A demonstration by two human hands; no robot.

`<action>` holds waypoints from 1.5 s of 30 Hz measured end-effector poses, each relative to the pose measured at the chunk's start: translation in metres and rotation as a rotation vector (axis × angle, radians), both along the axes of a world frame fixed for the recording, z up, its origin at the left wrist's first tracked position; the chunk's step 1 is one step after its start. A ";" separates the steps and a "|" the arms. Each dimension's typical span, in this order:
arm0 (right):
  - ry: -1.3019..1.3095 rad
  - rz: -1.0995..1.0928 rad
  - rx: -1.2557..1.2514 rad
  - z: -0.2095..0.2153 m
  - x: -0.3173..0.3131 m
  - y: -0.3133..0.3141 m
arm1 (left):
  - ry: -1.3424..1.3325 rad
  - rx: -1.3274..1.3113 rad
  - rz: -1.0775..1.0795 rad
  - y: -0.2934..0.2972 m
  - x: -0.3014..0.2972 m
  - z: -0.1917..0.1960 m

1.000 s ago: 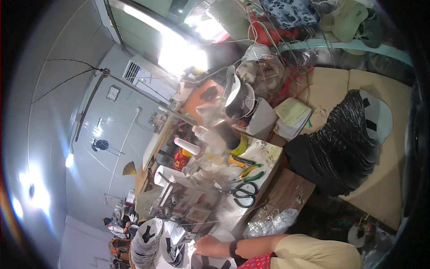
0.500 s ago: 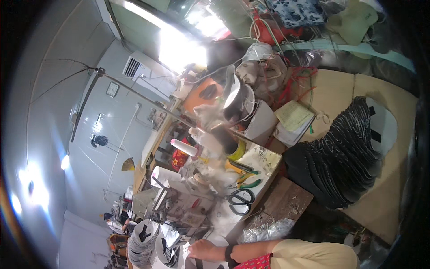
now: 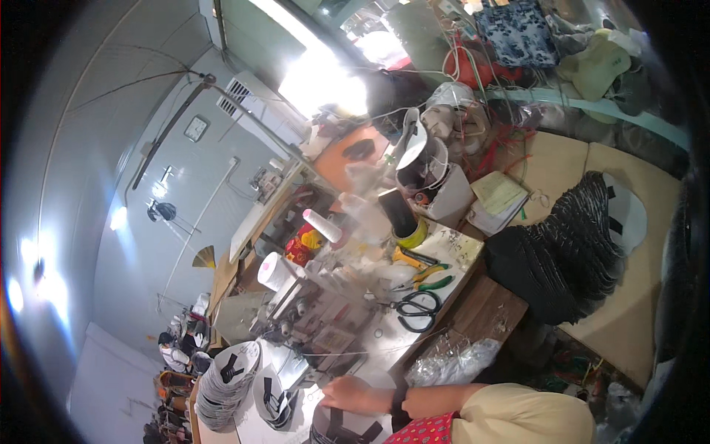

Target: The person aligns a black fabric piece with a white component and feeds them through a sewing machine, repeating this for several sets. Then, they use scissors to trim excess thread from the stack of sewn pieces before moving them aside.

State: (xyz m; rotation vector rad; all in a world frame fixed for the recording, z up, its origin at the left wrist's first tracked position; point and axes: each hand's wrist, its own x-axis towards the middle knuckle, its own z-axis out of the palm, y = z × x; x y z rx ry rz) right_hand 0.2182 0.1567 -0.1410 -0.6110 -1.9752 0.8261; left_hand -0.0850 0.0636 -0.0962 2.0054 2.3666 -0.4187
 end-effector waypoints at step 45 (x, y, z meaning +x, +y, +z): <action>-0.225 -0.133 0.093 0.023 0.002 -0.010 | -2.289 0.595 -2.267 -0.052 0.022 0.228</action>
